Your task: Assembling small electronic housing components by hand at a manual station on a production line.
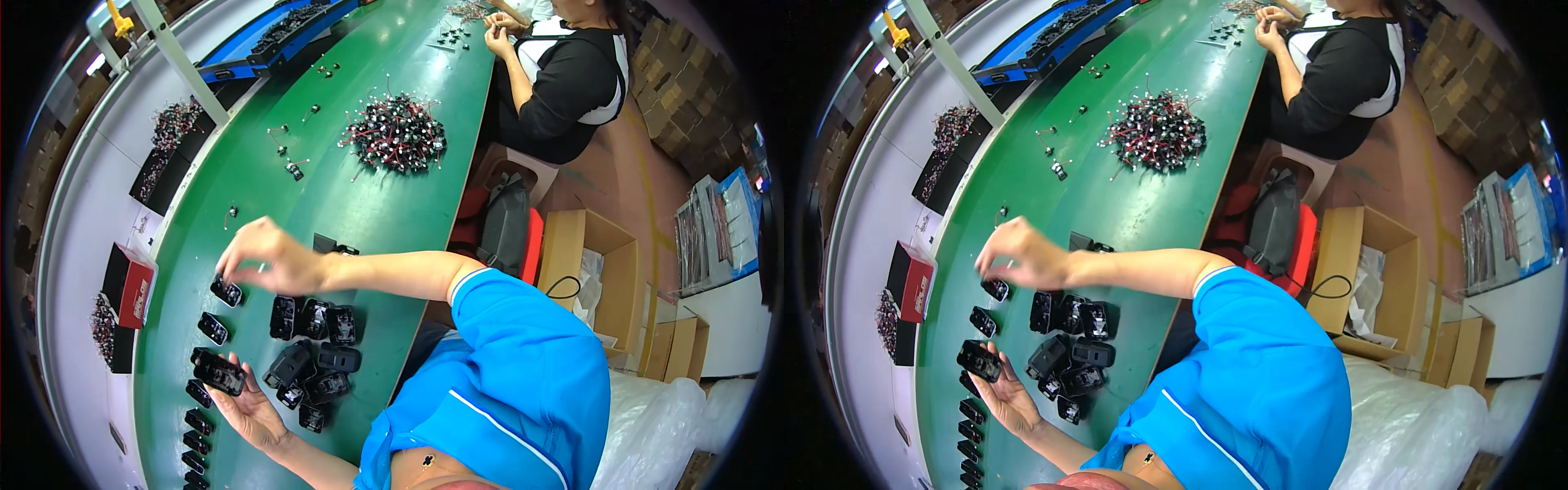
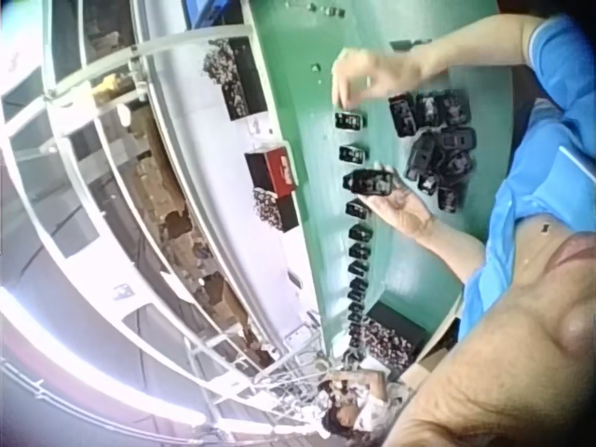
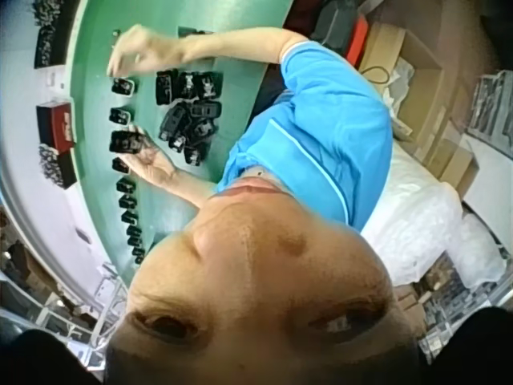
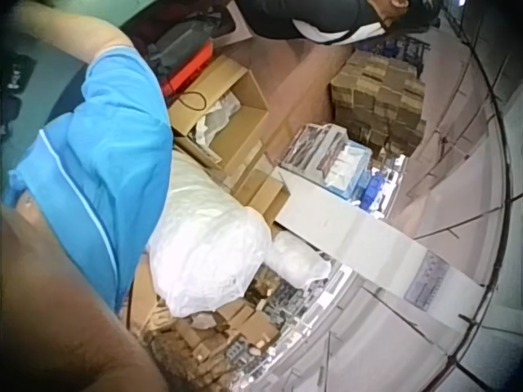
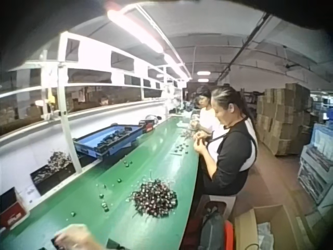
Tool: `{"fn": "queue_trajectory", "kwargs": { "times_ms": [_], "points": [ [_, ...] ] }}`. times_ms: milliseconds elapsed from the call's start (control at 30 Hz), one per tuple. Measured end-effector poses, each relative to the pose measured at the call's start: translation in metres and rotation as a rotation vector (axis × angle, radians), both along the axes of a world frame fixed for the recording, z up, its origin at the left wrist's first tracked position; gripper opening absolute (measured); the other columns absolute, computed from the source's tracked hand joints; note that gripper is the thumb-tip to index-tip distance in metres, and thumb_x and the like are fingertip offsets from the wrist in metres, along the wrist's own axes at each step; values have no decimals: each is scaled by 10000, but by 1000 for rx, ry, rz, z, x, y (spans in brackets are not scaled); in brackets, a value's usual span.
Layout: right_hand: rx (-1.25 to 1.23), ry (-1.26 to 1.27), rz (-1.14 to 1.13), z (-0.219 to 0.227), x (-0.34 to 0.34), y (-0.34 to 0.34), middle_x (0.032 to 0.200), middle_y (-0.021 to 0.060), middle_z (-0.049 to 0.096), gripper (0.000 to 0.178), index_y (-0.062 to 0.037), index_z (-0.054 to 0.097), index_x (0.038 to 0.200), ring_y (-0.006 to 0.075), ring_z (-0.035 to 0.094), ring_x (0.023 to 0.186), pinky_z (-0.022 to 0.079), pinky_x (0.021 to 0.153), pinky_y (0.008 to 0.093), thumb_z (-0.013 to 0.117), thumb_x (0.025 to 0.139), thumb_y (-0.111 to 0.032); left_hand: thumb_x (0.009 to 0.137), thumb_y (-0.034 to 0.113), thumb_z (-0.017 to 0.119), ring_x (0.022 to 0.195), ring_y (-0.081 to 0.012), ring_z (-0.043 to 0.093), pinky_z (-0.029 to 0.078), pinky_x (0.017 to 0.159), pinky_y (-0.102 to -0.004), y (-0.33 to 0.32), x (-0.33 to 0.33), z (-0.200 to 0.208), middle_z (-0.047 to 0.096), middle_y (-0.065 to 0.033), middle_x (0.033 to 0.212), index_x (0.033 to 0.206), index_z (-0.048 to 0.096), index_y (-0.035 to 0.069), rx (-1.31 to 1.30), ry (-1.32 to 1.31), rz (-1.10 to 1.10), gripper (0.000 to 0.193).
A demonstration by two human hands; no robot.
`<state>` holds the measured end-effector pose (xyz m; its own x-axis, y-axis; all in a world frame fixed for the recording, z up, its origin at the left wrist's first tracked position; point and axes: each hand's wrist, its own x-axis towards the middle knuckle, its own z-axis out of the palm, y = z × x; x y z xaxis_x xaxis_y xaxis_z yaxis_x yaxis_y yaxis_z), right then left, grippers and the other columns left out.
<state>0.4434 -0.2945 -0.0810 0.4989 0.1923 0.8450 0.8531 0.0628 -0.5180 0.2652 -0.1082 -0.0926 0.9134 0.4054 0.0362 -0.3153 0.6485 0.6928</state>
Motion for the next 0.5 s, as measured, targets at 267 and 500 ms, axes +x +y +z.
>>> {"fn": "queue_trajectory", "kwargs": {
  "times_ms": [267, 500],
  "points": [
    [-223, -87, 307, 14, -69, 43, 822, -53, 600, 94, -186, 631, 734, 151, 501, 990, 163, 1048, 572, 711, 742, -138, 1029, 286, 484, 1094, -231, 603, 507, 981, -299, 2, -6, -9, 539, -187, 1297, 1387, 410, 13, 57, -142, -151, 456],
    [-305, -30, 383, 4, -69, 49, 811, -43, 583, 96, -172, 625, 734, 175, 469, 992, 162, 1042, 582, 704, 746, -119, 1024, 312, 496, 1075, -206, 610, 505, 953, -263, 10, -13, -32, 567, -171, 1241, 1356, 399, -72, -160, -115, -239, 517]
  ]
}}
